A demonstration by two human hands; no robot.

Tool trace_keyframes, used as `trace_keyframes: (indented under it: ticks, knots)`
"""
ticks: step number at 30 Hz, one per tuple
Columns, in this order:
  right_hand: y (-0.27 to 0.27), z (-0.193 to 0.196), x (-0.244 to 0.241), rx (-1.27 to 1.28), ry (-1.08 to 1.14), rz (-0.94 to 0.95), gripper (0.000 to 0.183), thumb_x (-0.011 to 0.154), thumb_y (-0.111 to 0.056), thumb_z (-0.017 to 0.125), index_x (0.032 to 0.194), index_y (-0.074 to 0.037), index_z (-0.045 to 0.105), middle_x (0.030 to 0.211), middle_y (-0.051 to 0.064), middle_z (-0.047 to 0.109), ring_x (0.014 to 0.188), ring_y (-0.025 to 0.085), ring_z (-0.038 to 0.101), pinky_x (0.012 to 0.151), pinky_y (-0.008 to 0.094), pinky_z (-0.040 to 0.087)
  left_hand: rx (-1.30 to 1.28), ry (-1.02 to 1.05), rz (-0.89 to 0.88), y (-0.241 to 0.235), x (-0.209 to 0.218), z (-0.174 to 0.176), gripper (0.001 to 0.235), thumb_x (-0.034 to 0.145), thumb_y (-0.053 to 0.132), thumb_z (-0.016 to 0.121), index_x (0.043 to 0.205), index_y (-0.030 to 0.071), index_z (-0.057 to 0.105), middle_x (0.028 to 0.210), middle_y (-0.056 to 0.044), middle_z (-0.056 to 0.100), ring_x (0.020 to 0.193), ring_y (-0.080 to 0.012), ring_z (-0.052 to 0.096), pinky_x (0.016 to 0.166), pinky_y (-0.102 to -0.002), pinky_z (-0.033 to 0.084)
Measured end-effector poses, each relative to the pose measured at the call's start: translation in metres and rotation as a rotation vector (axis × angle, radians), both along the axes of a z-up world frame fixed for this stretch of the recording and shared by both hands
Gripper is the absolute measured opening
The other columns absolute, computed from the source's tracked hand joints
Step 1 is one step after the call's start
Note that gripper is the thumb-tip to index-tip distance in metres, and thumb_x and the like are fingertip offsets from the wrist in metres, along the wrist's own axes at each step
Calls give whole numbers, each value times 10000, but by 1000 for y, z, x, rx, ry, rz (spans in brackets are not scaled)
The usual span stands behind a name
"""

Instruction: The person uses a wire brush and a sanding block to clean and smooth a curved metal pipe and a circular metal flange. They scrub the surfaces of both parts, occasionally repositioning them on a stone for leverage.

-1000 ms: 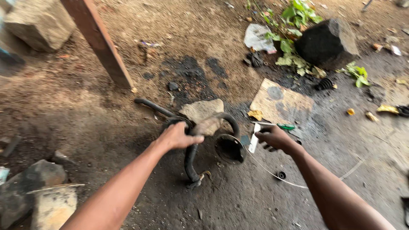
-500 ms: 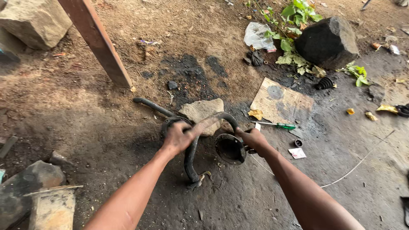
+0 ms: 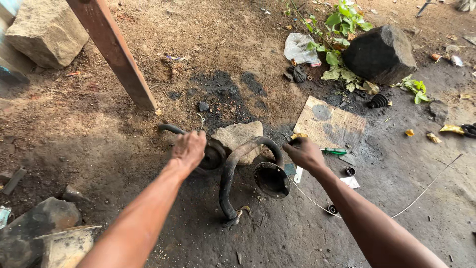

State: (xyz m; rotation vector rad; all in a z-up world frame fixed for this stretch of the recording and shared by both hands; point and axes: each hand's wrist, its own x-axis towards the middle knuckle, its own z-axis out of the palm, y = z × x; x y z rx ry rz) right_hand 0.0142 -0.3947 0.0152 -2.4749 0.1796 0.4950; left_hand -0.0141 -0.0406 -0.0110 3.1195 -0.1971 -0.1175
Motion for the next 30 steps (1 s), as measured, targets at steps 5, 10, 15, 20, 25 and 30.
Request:
trace_keyframes:
  ticks: [5,10,15,20,25,30]
  knots:
    - [36,48,0,370,-51,232,591,843,-337,775,1372,-163,576,1263,105,699,1152,271,687,984,479,553,11,-411,-276,-21,26,40,146,825,3,647,971,-6,652,909,-192,714,803,-259,715,740,-374,594]
    - [63,37,3,483,-228,218,510,852,-206,773,1321,-107,598,1092,104,767,975,229,709,860,395,567,29,-440,-436,-105,55,80,87,1009,52,642,1052,-23,647,1023,-196,707,894,-274,702,785,-378,588]
    - [-5,12,23,708,-239,-144,257,935,-119,749,1161,4,747,865,164,722,622,168,631,514,329,522,-225,-444,-258,-140,58,95,619,833,301,692,1350,-7,547,1179,-176,667,995,-275,665,817,-399,565]
    - [-133,0,3,566,-208,-462,289,912,-110,684,1192,-42,705,880,143,753,580,176,671,469,332,567,-334,321,206,-105,13,54,1104,794,741,697,1471,-67,368,1093,-211,695,919,-327,724,753,-466,619]
    - [-235,-56,-26,476,-404,-815,193,938,-40,726,1122,16,736,942,130,717,678,164,646,575,340,575,-490,469,316,-87,-5,14,718,846,684,648,1018,-3,769,885,-161,718,822,-292,694,784,-467,565]
    - [-283,-89,-76,232,9,-891,289,977,-127,692,1211,41,671,985,205,708,726,272,706,618,417,636,-421,442,271,-91,-8,16,659,830,654,741,883,-2,695,844,-155,677,761,-268,665,744,-437,574]
